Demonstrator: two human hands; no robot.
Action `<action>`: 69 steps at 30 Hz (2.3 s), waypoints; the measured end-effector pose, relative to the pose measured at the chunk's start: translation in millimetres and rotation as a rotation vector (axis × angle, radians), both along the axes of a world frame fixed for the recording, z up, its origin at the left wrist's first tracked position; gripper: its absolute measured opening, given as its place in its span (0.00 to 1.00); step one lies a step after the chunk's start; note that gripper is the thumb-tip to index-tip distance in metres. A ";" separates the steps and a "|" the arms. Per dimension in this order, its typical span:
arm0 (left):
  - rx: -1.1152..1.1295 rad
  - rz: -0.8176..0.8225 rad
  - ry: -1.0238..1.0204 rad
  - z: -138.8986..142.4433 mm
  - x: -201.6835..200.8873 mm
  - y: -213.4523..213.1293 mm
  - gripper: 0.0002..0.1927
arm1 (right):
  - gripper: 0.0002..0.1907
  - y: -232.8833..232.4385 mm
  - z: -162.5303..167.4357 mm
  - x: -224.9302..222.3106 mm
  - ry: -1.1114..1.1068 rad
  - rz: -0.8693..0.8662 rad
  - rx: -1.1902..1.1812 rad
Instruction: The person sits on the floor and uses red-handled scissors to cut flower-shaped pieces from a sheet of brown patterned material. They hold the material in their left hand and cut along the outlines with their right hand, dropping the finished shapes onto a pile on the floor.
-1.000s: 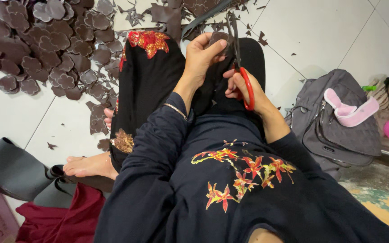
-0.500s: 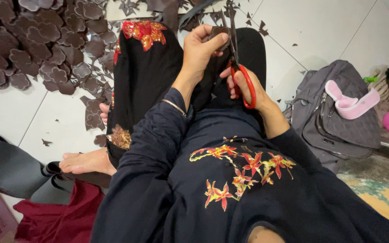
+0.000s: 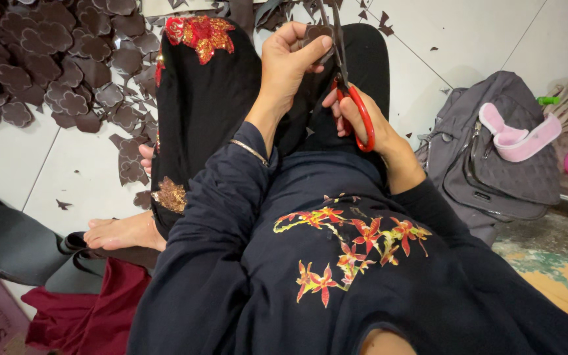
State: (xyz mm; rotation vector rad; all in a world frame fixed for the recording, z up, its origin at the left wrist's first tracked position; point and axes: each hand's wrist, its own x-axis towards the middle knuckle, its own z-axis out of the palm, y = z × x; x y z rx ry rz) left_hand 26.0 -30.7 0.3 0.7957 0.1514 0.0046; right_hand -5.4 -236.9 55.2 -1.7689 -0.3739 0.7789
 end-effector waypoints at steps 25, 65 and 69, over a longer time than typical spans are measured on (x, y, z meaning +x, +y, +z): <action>-0.017 -0.067 -0.010 3.6 -2.5 4.2 0.08 | 0.36 1.1 -9.2 -4.8 0.050 -0.187 -0.066; -0.186 -0.011 -0.027 1.3 -0.7 2.5 0.14 | 0.34 11.8 13.9 -10.6 -0.079 -0.051 -0.049; -0.161 0.006 -0.045 -0.5 -1.1 3.1 0.14 | 0.34 12.4 14.3 -10.8 -0.100 -0.036 -0.046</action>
